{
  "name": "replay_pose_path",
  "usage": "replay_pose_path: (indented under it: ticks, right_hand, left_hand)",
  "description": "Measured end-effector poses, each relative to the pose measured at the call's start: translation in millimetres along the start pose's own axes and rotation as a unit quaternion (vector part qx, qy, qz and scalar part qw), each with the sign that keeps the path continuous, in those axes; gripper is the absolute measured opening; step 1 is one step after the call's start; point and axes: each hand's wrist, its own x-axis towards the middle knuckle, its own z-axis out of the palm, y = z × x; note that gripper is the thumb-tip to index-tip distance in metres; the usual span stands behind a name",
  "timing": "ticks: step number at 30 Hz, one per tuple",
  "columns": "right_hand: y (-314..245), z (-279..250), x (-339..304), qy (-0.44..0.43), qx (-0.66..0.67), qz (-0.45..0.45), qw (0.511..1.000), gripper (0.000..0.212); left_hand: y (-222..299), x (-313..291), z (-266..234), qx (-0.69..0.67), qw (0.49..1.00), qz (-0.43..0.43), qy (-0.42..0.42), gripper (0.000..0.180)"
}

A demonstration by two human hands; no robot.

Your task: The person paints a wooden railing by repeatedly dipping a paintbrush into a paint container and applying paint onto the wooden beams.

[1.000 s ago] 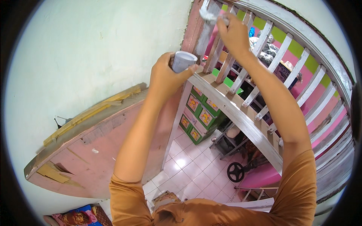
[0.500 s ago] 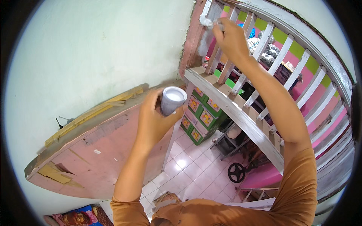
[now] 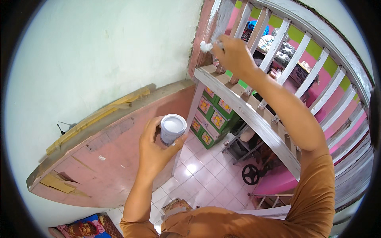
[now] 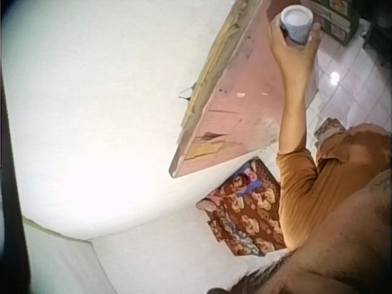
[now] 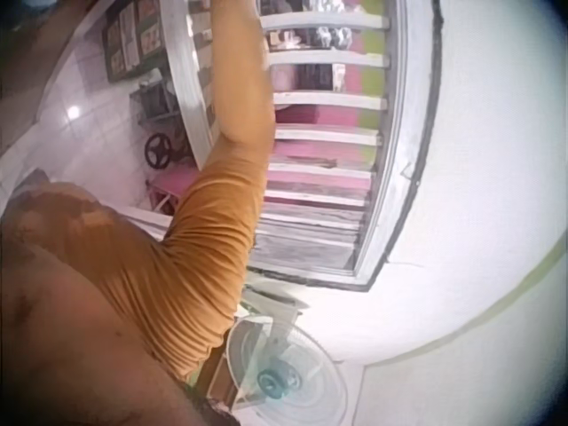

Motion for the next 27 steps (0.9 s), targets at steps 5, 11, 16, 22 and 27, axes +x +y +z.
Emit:
replay_pose_path:
  ticks: [5,11,16,22,27]
  right_hand:
    - [26.7,-38.8,49.1,0.102,-0.056,0.017,0.993,0.029]
    - [17.2,-42.7,51.9,0.262,-0.051,-0.097,0.959,0.021]
    - [0.9,14.0,-3.4,0.028,-0.104,-0.008,0.994,0.03]
    - [8.2,7.9,-6.7,-0.028,-0.034,0.002,0.999,0.027]
    - [21.5,-49.5,46.6,0.111,-0.078,0.012,0.991,0.025]
  left_hand:
    - [0.9,-9.5,2.8,-0.001,1.0,-0.016,-0.004,0.049]
    - [-3.4,-19.9,-1.0,0.008,1.0,-0.02,-0.003,0.05]
    - [-4.2,-27.6,-8.5,0.017,0.999,-0.036,0.007,0.05]
    - [-7.3,-32.0,-7.3,0.003,0.999,-0.042,0.011,0.051]
    - [-8.5,-36.1,-5.2,0.004,0.998,-0.055,0.001,0.052]
